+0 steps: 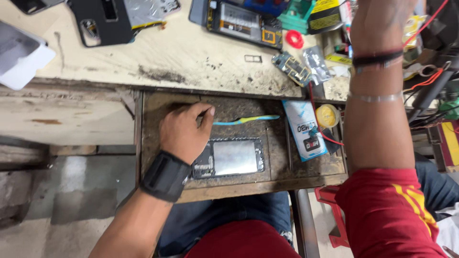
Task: The person uses a screwdriver and a small tool to work on the internal components of a disassembled mobile phone on a workbench.
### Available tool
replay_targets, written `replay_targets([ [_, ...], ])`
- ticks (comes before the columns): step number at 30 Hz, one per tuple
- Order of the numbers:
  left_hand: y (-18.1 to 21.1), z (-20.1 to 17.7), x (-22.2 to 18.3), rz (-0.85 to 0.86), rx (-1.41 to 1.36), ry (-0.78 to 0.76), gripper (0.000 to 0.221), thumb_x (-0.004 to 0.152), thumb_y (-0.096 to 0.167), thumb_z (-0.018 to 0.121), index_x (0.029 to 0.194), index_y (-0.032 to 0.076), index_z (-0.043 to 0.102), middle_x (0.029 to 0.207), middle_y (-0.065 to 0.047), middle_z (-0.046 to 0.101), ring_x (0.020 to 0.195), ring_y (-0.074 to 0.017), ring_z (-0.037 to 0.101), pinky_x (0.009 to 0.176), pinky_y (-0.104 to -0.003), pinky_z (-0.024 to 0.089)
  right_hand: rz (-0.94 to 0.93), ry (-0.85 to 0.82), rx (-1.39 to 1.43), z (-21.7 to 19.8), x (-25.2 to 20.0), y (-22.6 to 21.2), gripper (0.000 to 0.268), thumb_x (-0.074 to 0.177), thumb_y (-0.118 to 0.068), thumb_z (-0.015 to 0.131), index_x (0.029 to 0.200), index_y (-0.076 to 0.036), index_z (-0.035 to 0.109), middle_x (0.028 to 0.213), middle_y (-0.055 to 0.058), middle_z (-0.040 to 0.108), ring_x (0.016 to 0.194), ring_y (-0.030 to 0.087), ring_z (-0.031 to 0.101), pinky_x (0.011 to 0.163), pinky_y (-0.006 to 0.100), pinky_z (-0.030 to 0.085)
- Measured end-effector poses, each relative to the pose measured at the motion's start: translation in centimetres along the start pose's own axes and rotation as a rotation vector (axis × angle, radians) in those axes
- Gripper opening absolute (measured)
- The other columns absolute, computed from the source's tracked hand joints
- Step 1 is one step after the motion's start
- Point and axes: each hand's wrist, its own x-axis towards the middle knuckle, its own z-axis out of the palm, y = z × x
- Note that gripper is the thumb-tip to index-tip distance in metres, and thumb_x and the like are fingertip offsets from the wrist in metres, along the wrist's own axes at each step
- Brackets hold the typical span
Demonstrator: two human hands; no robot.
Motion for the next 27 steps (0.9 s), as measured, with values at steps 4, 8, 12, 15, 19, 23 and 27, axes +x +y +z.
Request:
replay_targets([
  [4, -0.2, 0.0, 0.0, 0.079, -0.025, 0.059, 0.018, 0.095, 0.03, 0.071, 0.097, 0.014, 0.079, 0.086, -0.014, 0.076, 0.075, -0.0359, 0.071, 0.068, -0.047, 0.056, 0.267, 0.026, 0.715, -3.5, -0.9, -7.6, 0.018, 0.105, 0.001, 0.057, 0.122, -0.002, 0.06, 0.1, 0.013, 0.062, 0.078, 0.014, 0.062, 0.066, 0.023, 0.05],
  [8, 0.0, -0.1, 0.1, 0.008, -0.066, 0.037, 0.017, 0.093, 0.03, 0.072, 0.096, 0.015, 0.08, 0.082, -0.014, 0.075, 0.069, -0.0336, 0.071, 0.064, -0.045, 0.055, 0.693, -0.005, 1.685, -5.1, -1.0, -15.0, 0.016, 0.112, -0.016, 0.06, 0.112, 0.0, 0.063, 0.09, 0.01, 0.069, 0.075, 0.014, 0.068, 0.068, 0.026, 0.056],
  [12, 0.0, -0.1, 0.0, 0.038, -0.092, 0.057, 0.015, 0.093, 0.029, 0.072, 0.096, 0.015, 0.079, 0.082, -0.013, 0.075, 0.069, -0.032, 0.072, 0.064, -0.043, 0.056, 0.643, -0.059, 1.783, -4.0, -1.3, -19.2, 0.022, 0.113, -0.011, 0.073, 0.121, -0.003, 0.055, 0.108, 0.01, 0.071, 0.091, 0.016, 0.074, 0.083, 0.03, 0.065],
  [15, -0.1, 0.0, 0.0, 0.032, -0.098, 0.051, 0.016, 0.094, 0.029, 0.071, 0.096, 0.016, 0.079, 0.082, -0.012, 0.076, 0.068, -0.0306, 0.073, 0.064, -0.042, 0.056, 0.646, -0.019, 1.673, -2.6, -1.0, -20.9, 0.027, 0.108, -0.01, 0.077, 0.119, -0.004, 0.054, 0.11, 0.011, 0.073, 0.093, 0.016, 0.075, 0.084, 0.03, 0.066],
  [19, -0.2, 0.2, 0.1, 0.009, -0.069, 0.028, 0.016, 0.094, 0.03, 0.071, 0.098, 0.016, 0.079, 0.081, -0.01, 0.077, 0.067, -0.0287, 0.073, 0.063, -0.041, 0.057, 0.546, -0.003, 1.614, -0.6, -0.5, -21.5, 0.026, 0.11, -0.01, 0.078, 0.117, -0.003, 0.054, 0.106, 0.011, 0.074, 0.093, 0.016, 0.076, 0.084, 0.029, 0.066],
  [23, -0.3, 0.3, 0.1, 0.025, -0.077, 0.022, 0.017, 0.095, 0.03, 0.07, 0.098, 0.017, 0.079, 0.084, -0.006, 0.079, 0.066, -0.0245, 0.074, 0.064, -0.038, 0.058, 0.508, 0.025, 1.553, 0.6, -0.8, -21.6, 0.024, 0.113, -0.009, 0.078, 0.116, -0.001, 0.056, 0.099, 0.009, 0.072, 0.09, 0.015, 0.075, 0.081, 0.028, 0.065],
  [27, -0.4, 0.3, 0.2, 0.011, -0.063, -0.002, 0.017, 0.095, 0.031, 0.07, 0.099, 0.017, 0.079, 0.085, -0.006, 0.079, 0.066, -0.0239, 0.074, 0.065, -0.038, 0.058, 0.493, 0.04, 1.533, 0.9, -0.9, -21.8, 0.024, 0.112, -0.008, 0.078, 0.115, -0.001, 0.055, 0.099, 0.007, 0.069, 0.089, 0.015, 0.074, 0.081, 0.028, 0.065],
])
